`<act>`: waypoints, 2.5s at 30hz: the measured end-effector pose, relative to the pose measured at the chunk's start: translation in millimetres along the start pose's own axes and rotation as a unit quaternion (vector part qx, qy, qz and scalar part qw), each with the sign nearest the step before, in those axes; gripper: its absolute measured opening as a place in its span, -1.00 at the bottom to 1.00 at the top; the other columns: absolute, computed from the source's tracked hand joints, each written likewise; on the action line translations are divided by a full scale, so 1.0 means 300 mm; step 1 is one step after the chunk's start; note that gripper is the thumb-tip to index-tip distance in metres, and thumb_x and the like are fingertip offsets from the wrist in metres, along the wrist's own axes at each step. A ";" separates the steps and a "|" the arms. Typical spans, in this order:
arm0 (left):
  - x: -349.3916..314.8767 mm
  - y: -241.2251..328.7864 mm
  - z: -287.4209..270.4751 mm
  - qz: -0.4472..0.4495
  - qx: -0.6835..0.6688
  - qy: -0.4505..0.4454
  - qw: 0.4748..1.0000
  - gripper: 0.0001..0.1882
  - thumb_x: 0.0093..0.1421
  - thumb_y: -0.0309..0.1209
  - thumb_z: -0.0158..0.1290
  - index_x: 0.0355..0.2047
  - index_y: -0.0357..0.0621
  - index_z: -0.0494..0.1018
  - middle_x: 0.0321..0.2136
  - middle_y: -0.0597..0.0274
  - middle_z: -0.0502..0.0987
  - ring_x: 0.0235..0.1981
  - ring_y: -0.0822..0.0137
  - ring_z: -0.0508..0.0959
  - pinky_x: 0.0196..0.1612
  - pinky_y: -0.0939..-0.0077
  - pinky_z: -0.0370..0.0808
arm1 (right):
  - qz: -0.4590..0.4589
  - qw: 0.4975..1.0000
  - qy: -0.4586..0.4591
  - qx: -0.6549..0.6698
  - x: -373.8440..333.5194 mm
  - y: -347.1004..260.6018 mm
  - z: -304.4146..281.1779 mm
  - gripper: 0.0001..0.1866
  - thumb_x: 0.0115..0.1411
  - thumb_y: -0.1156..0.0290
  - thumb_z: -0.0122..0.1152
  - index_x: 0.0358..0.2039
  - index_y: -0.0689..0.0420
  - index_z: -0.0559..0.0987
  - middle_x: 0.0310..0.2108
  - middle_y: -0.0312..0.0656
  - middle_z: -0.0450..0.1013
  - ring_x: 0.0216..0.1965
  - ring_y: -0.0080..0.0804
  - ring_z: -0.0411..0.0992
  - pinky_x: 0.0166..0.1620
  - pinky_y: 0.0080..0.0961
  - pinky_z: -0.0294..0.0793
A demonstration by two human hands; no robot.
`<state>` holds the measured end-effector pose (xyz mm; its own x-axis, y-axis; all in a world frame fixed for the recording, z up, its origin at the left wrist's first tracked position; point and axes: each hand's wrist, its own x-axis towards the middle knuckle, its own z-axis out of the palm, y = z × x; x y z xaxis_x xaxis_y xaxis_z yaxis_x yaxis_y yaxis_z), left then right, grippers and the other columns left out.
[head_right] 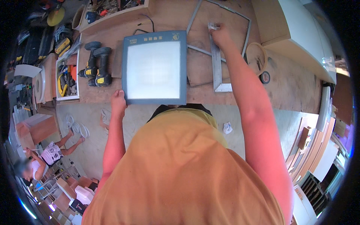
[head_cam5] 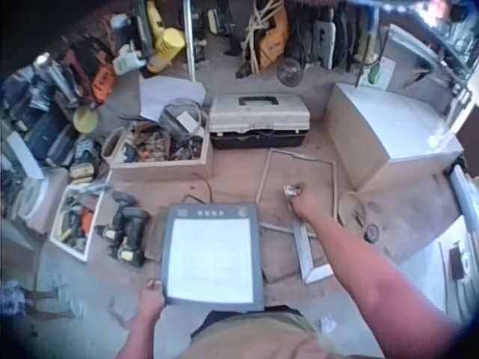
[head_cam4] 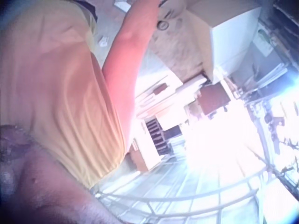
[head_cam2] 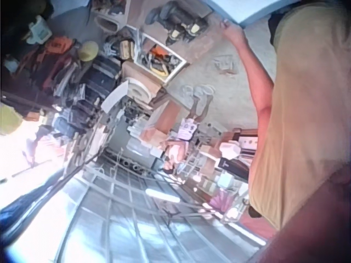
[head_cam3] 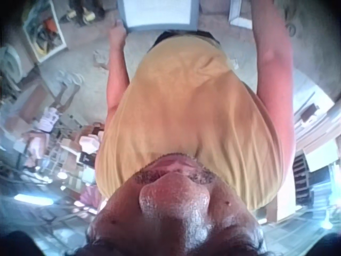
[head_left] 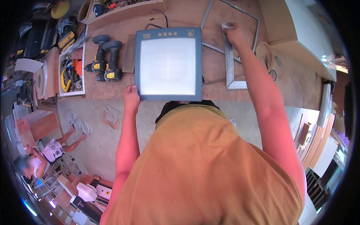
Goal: The person assembles a square LED light fixture by hand, inserting a diffuser panel into a frame, flipping the unit to inspect the back, and using a metal bar to press the frame edges. The person repeatedly handles the fixture and a metal frame, moving between a workbench and a white cabinet.
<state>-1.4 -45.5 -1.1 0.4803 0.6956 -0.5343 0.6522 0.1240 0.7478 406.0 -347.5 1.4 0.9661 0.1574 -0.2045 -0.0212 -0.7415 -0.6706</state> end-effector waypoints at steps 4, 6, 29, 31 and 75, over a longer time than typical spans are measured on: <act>-0.058 0.104 0.001 -0.012 -0.005 0.036 0.999 -0.77 0.43 -0.29 -0.10 -0.27 -0.17 0.44 -0.56 0.30 0.47 -0.62 0.44 0.45 -0.64 0.48 0.38 | -0.117 0.988 0.054 -0.085 -0.057 0.040 0.021 -0.33 0.14 0.31 0.32 0.28 0.08 0.37 0.15 0.23 0.40 0.13 0.16 0.44 0.14 -0.08 0.45; -0.095 0.180 -0.026 -0.033 -0.007 0.018 0.999 -0.79 0.42 -0.28 -0.08 -0.25 -0.14 0.43 -0.55 0.31 0.46 -0.64 0.46 0.43 -0.67 0.51 0.34 | -0.262 0.947 0.074 -0.172 -0.172 0.019 0.007 -0.28 0.07 0.33 0.37 0.28 0.05 0.38 0.27 0.26 0.28 0.23 0.19 0.36 0.22 -0.03 0.38; -0.157 0.967 -0.194 0.265 -0.107 -0.099 0.953 -0.34 0.35 0.22 -0.02 -0.17 -0.23 0.55 -0.43 0.21 0.58 -0.51 0.39 0.60 -0.39 0.53 0.49 | -0.343 0.732 -0.234 0.541 -0.150 -0.486 -0.187 -0.63 0.34 0.29 0.28 0.09 0.19 0.56 -0.10 -0.34 0.58 -0.11 -0.51 0.51 0.04 -0.53 0.48; -0.135 0.936 -0.241 0.318 -0.051 -0.102 0.941 -0.37 0.32 0.23 0.02 -0.21 -0.20 0.52 -0.47 0.27 0.57 -0.55 0.43 0.56 -0.45 0.57 0.46 | -0.306 0.719 -0.253 0.570 -0.154 -0.551 -0.219 -0.63 0.36 0.29 0.27 0.08 0.20 0.54 -0.09 -0.32 0.58 -0.11 -0.51 0.51 0.03 -0.51 0.49; 0.123 0.858 -0.130 0.132 -0.449 -0.210 0.859 -0.42 0.56 -0.04 -0.45 0.16 -0.15 0.43 0.11 0.03 0.54 0.11 0.10 0.55 0.19 0.12 0.51 | -0.001 0.590 -0.434 0.681 -0.441 -0.210 -0.036 0.12 0.25 -0.44 -0.07 0.43 0.34 0.08 0.37 0.07 0.24 0.33 -0.04 0.29 0.36 -0.11 0.26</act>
<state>161.2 39.6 187.1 0.8338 0.4901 -0.2543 -0.1357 0.6282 0.7661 282.4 -328.8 78.3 0.4839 0.8700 -0.0945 -0.7783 0.3784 -0.5011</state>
